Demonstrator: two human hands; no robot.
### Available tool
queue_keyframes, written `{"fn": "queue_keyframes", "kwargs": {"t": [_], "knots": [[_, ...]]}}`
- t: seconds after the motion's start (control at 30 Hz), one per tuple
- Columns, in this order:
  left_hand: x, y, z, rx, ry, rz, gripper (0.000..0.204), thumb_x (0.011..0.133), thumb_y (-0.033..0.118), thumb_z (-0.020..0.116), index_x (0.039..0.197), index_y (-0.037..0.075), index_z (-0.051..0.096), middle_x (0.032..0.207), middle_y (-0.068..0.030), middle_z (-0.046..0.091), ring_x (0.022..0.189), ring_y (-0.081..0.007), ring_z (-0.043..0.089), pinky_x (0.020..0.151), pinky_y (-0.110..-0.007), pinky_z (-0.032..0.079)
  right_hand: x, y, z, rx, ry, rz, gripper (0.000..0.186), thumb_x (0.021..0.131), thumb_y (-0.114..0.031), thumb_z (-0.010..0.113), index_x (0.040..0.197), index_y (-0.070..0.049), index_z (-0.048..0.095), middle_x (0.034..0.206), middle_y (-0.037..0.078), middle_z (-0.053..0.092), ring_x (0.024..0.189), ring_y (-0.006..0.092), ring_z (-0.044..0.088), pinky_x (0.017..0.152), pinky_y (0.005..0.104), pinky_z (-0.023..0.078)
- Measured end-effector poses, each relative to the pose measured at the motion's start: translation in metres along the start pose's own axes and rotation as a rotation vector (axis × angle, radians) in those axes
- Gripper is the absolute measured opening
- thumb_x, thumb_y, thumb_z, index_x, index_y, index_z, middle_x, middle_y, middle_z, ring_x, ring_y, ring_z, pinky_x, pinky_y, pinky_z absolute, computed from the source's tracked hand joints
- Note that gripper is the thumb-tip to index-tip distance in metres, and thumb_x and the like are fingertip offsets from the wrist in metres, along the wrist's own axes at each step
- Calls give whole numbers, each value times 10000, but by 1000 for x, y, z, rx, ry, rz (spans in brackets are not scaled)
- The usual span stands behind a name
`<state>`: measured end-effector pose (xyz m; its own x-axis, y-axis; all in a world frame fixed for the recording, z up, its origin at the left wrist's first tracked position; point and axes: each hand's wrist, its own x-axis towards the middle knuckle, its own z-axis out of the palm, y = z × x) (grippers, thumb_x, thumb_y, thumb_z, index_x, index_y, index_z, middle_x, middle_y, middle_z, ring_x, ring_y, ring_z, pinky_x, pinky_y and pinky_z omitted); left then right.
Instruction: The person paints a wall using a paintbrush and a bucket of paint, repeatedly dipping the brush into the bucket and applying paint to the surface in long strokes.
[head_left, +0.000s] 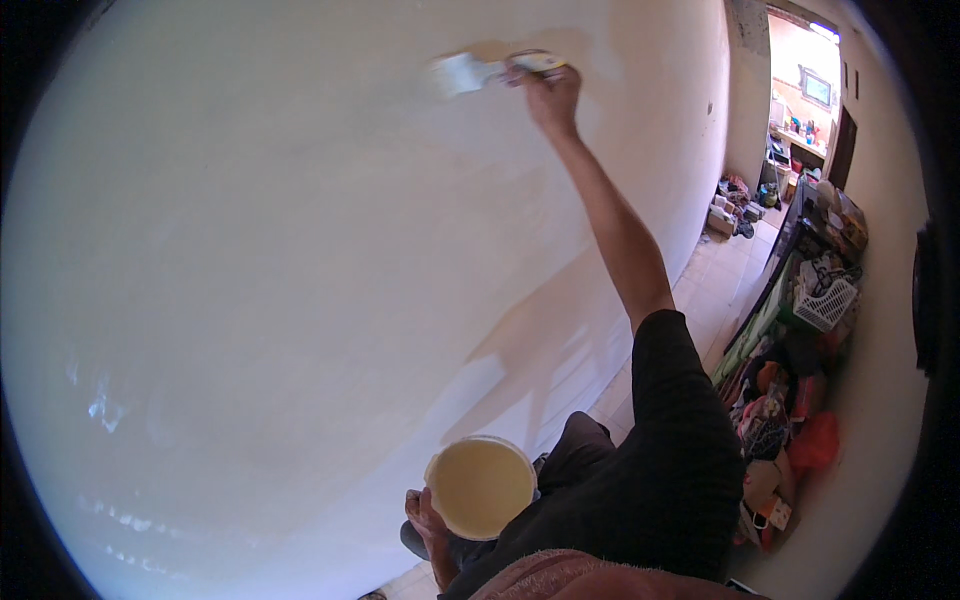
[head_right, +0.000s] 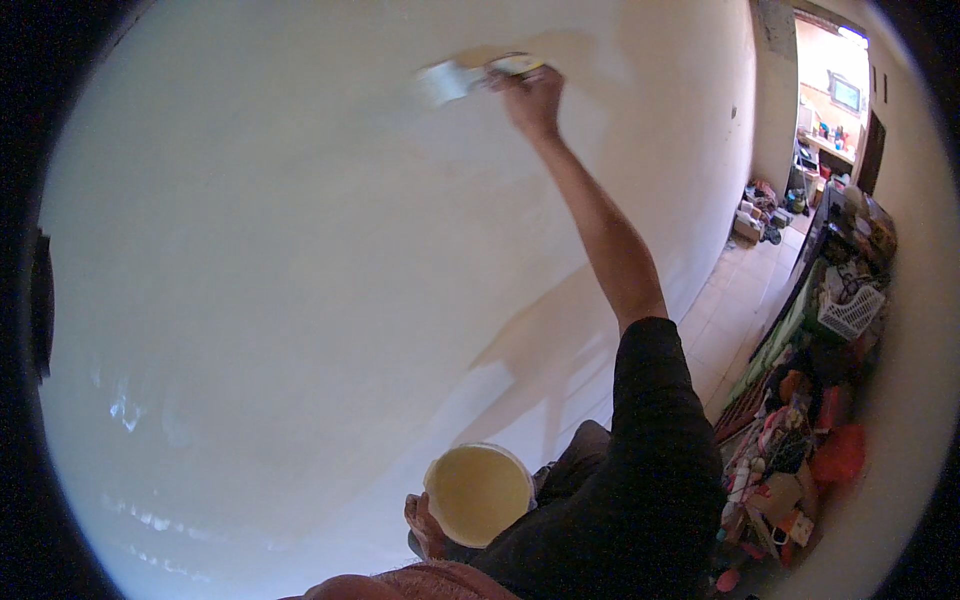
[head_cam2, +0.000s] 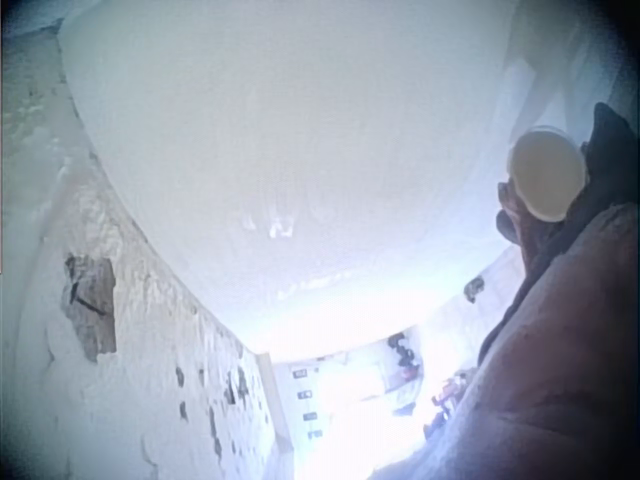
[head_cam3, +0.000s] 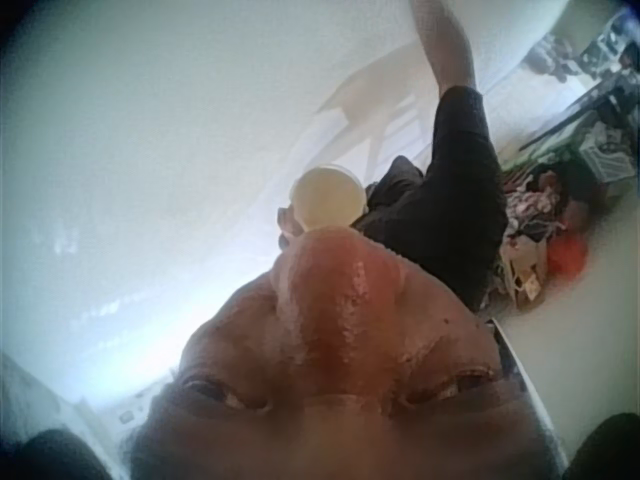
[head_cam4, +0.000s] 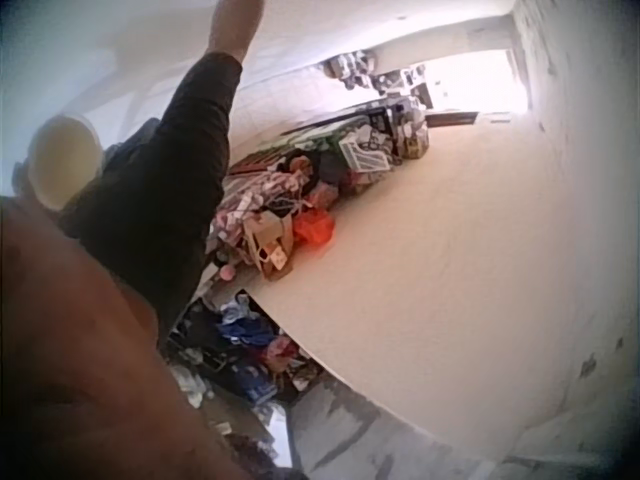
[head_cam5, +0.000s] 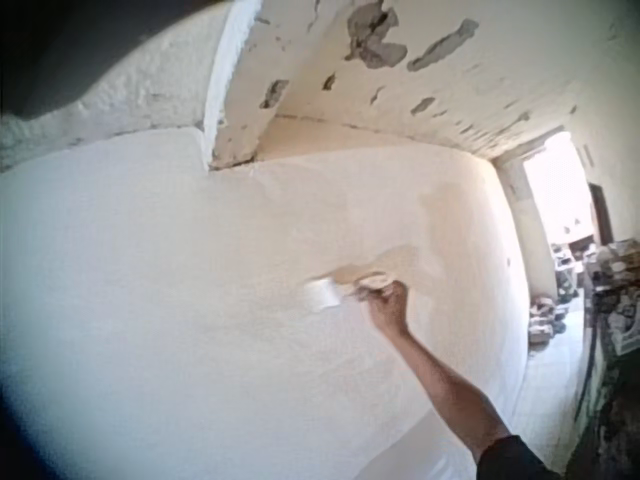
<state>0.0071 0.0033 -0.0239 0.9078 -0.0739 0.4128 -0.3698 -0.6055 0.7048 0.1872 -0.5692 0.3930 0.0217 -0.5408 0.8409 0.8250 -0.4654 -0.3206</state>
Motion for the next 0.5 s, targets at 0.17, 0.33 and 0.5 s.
{"fn": "queue_keyframes", "kwargs": {"t": [0.17,0.33,0.5], "knots": [[1,-7,1,118,1,85,192,825,133,581,711,0,503,651,-140,435,588,-311,463,513,-442,341,63,56,-92,-658,264,-126,216,748,-263,751,716,-55,702,680,92,697,634,257,670,634,361,512],[4,5,4,-219,23,-155,242,831,155,584,690,8,454,613,-126,396,572,-269,417,518,-417,340,53,42,-73,-908,339,-239,213,763,-257,761,764,-47,723,685,102,698,633,221,678,610,355,510],[5,-13,6,-306,50,-274,319,834,199,576,655,36,369,563,-82,335,571,-179,337,521,-370,330,-44,-24,25,-368,115,-272,183,718,-135,782,817,-13,688,727,139,689,638,232,673,600,357,518]]}}
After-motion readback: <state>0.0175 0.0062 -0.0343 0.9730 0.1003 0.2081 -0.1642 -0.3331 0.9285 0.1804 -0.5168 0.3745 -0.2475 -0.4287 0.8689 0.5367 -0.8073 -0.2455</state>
